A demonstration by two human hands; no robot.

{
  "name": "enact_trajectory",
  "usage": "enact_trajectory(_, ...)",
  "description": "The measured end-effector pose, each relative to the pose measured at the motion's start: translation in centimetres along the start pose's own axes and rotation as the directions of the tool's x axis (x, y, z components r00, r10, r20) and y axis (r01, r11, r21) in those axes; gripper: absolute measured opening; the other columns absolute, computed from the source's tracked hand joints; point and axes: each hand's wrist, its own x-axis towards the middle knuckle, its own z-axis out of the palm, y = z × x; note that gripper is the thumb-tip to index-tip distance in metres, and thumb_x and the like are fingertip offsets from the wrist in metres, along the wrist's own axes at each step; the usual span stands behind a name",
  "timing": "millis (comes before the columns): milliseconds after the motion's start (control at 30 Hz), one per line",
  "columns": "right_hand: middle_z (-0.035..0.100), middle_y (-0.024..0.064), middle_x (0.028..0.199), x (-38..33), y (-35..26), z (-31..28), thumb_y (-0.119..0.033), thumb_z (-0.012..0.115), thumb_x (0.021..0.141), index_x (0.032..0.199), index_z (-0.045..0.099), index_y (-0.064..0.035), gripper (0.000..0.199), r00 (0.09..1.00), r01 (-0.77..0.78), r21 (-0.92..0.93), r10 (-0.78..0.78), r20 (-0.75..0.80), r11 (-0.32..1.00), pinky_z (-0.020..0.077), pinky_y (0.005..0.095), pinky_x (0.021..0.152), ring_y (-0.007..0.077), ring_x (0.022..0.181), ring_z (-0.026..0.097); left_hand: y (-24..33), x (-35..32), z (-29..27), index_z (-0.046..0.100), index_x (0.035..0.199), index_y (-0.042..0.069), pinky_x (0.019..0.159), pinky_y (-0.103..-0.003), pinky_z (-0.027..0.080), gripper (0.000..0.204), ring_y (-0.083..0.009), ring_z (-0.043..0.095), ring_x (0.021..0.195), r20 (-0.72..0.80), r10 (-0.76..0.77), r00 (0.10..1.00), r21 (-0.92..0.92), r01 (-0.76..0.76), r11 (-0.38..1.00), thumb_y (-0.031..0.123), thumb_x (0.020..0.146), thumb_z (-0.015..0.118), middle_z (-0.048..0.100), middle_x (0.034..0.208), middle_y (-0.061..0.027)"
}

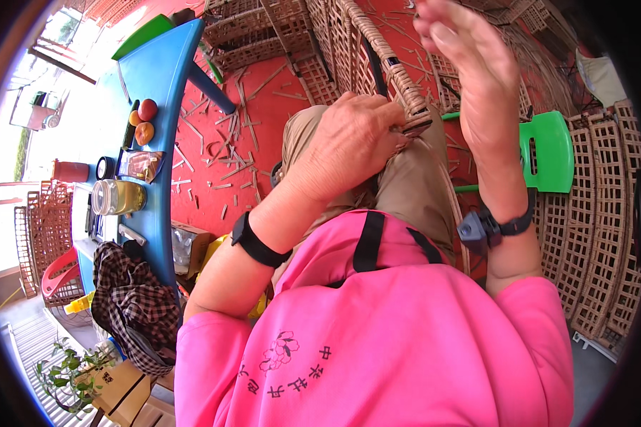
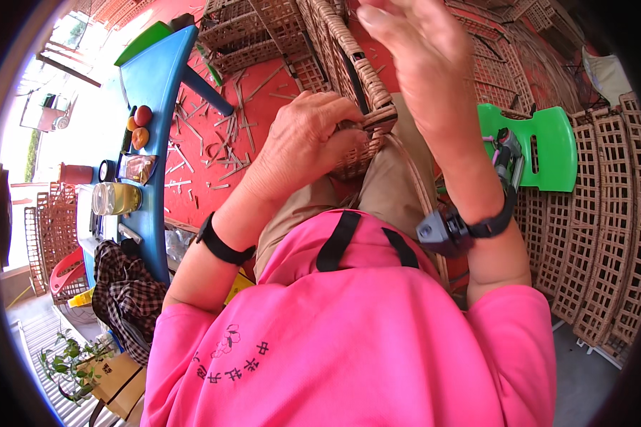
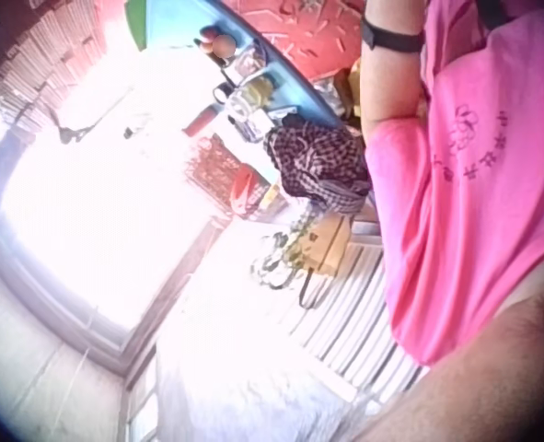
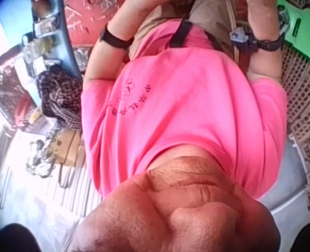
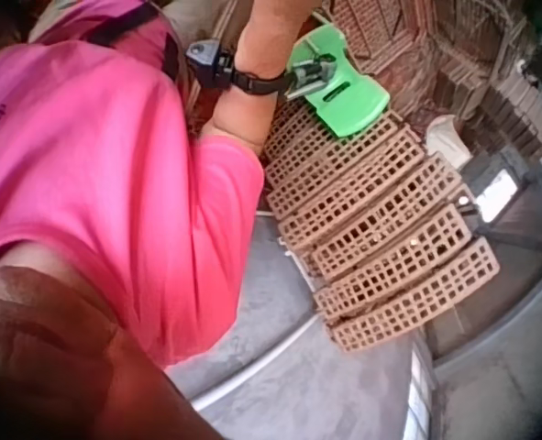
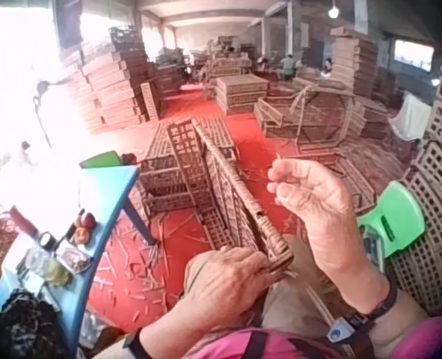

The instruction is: Weaving and securing bamboo or wicker strips to a furniture frame.

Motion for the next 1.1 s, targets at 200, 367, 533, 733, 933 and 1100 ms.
enact_trajectory(200,0.066,0.0014,0.086,-8.0,-0.1,-2.9,-0.014,0.062,0.091,0.105,0.066,-0.0002,0.020,0.850,-0.522,-0.116,0.527,0.011,0.845,0.0463,0.0206,0.065,0.0058,0.075,0.058,-0.8,1.0,-0.5,0.064,0.100,0.005,0.072,-0.036,0.051,0.031,-0.0278,0.065,0.081,0.131,-0.089,0.987,-0.220,0.117,0.969,0.019,0.074,0.072,0.066,0.086,-0.0127)
enact_trajectory(367,0.066,0.0029,0.083,-10.9,1.7,-3.2,-0.014,0.061,0.091,0.107,0.066,0.0014,0.023,0.777,-0.611,-0.261,0.629,-0.020,0.747,0.0470,0.0224,0.061,0.0065,0.071,0.058,-1.7,1.4,-0.4,0.063,0.112,0.004,0.074,-0.031,0.050,0.039,-0.0158,0.063,0.084,0.327,-0.181,0.927,-0.352,0.298,0.887,0.018,0.077,0.073,0.067,0.092,-0.0090)
enact_trajectory(533,0.065,0.0090,0.072,-11.6,2.5,-2.6,-0.013,0.060,0.090,0.111,0.065,0.0024,0.026,0.833,-0.504,-0.435,0.553,-0.015,0.746,0.0477,0.0266,0.059,0.0107,0.062,0.060,-3.3,1.6,0.3,0.056,0.121,0.000,0.075,-0.028,0.050,0.047,-0.0120,0.061,0.086,0.479,-0.169,0.861,-0.590,0.459,0.664,0.017,0.081,0.071,0.064,0.094,-0.0046)
enact_trajectory(733,0.063,0.0143,0.062,-11.9,3.1,-1.9,-0.012,0.061,0.088,0.107,0.067,0.0012,0.024,0.830,-0.481,-0.507,0.557,-0.001,0.715,0.0477,0.0309,0.058,0.0164,0.058,0.062,-4.1,1.4,0.7,0.052,0.124,-0.002,0.077,-0.023,0.048,0.050,-0.0081,0.059,0.085,0.589,-0.184,0.787,-0.669,0.602,0.435,0.014,0.081,0.071,0.062,0.092,-0.0011)
enact_trajectory(933,0.065,0.0136,0.066,-11.8,3.8,-1.6,-0.016,0.067,0.086,0.098,0.069,0.0008,0.021,0.908,-0.369,-0.455,0.419,0.010,0.810,0.0473,0.0309,0.057,0.0163,0.057,0.062,-4.3,1.1,1.2,0.053,0.123,-0.002,0.080,-0.023,0.048,0.047,-0.0094,0.061,0.089,0.591,-0.192,0.784,-0.717,0.619,0.320,0.015,0.083,0.071,0.064,0.096,-0.0016)
enact_trajectory(1100,0.065,0.0123,0.067,-11.2,4.0,-1.5,-0.017,0.072,0.083,0.091,0.069,0.0025,0.021,0.961,-0.181,-0.558,0.266,0.074,0.810,0.0466,0.0298,0.055,0.0120,0.057,0.061,-4.5,0.8,1.6,0.054,0.121,-0.002,0.084,-0.025,0.049,0.042,-0.0114,0.062,0.093,0.593,-0.214,0.776,-0.729,0.631,0.265,0.015,0.085,0.070,0.066,0.102,-0.0044)
